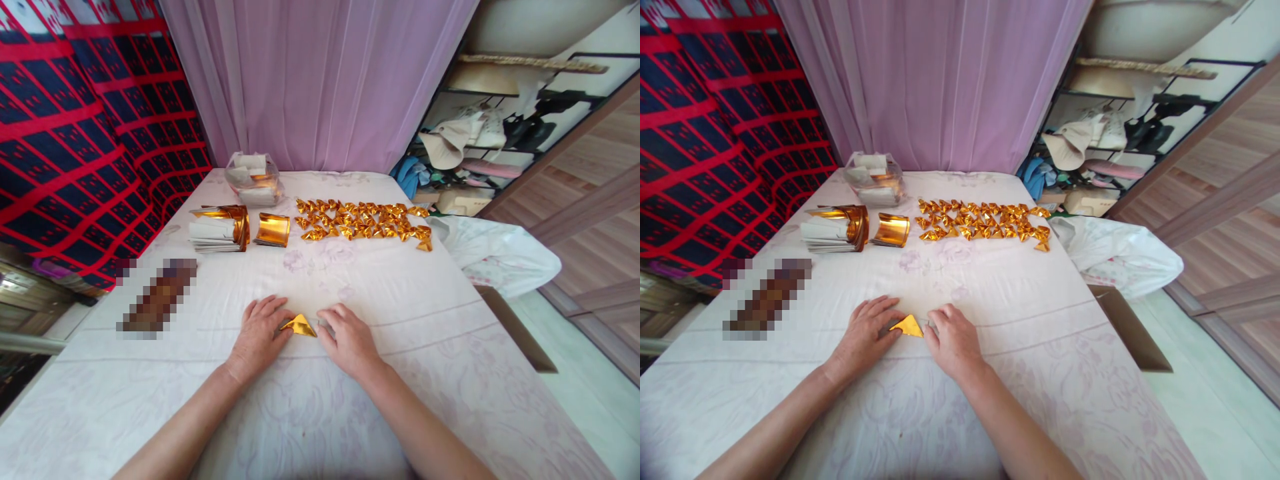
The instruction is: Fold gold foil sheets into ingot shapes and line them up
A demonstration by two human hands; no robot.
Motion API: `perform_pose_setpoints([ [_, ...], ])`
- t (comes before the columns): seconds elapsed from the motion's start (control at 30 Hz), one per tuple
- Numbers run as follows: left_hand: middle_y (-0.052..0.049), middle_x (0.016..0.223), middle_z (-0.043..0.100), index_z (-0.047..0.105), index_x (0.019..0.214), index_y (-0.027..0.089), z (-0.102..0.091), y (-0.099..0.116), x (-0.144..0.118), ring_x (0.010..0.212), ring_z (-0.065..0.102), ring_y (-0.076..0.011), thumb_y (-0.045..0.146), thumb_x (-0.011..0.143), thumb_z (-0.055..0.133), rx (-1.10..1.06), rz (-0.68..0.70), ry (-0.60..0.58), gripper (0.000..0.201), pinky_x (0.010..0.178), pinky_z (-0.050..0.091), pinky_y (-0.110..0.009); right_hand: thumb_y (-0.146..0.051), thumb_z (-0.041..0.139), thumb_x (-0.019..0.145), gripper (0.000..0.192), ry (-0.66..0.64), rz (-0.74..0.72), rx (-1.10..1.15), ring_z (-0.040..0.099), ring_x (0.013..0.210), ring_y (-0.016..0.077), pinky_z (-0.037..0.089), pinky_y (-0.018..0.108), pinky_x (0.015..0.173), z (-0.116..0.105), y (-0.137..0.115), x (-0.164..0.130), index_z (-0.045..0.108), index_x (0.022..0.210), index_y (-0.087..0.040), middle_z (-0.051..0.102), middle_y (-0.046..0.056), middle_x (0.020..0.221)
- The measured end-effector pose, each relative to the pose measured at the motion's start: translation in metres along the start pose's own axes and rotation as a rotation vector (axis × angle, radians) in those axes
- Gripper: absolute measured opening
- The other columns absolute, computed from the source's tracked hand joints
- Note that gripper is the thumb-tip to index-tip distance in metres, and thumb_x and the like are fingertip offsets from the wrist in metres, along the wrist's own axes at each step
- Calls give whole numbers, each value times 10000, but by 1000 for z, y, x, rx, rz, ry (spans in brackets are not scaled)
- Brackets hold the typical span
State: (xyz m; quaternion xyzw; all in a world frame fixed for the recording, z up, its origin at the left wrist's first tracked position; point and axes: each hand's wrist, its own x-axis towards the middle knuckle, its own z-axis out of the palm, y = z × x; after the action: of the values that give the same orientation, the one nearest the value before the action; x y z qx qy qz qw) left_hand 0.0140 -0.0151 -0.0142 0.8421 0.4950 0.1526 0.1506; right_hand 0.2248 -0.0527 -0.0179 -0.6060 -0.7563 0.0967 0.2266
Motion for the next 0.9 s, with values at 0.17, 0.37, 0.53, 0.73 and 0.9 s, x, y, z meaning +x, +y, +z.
perform_pose_setpoints([
  [0.17, -47, 1339, 597, 688, 1059, 305, 0, 0, 0, 1315, 452, -299, 197, 832, 579, -24, -16, -26, 274, 1077, 306, -597, -283, 678, 818, 162, -99, 86, -33, 628, 908, 181, 458, 284, 764, -2, -8, 8, 618, 950, -211, 652, 34, 939],
  [0.37, -23, 1354, 594, 674, 1072, 313, 0, 2, -1, 1340, 426, -289, 182, 854, 550, -51, -12, -47, 283, 1085, 275, -602, -364, 723, 790, 191, -242, 170, -102, 639, 820, 182, 415, 280, 668, -10, -21, 20, 633, 867, -214, 665, 16, 847],
  [0.53, -17, 1340, 608, 671, 1066, 311, 1, 2, -1, 1339, 425, -286, 159, 846, 546, -57, -1, -48, 295, 1088, 267, -600, -321, 718, 795, 130, -261, 173, -104, 630, 831, 175, 404, 272, 665, -12, -27, 20, 638, 817, -221, 656, 15, 861],
  [0.73, -21, 1337, 608, 654, 1083, 307, 4, -1, -3, 1337, 429, -278, 134, 849, 533, -68, 17, -35, 315, 1094, 251, -601, -293, 715, 784, 122, -208, 217, -58, 619, 756, 154, 380, 253, 640, -9, -30, 14, 618, 794, -220, 657, 0, 799],
  [0.9, -37, 1299, 630, 639, 1082, 299, 9, -3, -5, 1308, 467, -275, 138, 854, 530, -78, 43, 11, 300, 1092, 257, -602, -239, 688, 772, 133, -223, 290, 130, 614, 652, 133, 349, 231, 587, -2, -27, 14, 618, 886, -231, 663, -47, 715],
])
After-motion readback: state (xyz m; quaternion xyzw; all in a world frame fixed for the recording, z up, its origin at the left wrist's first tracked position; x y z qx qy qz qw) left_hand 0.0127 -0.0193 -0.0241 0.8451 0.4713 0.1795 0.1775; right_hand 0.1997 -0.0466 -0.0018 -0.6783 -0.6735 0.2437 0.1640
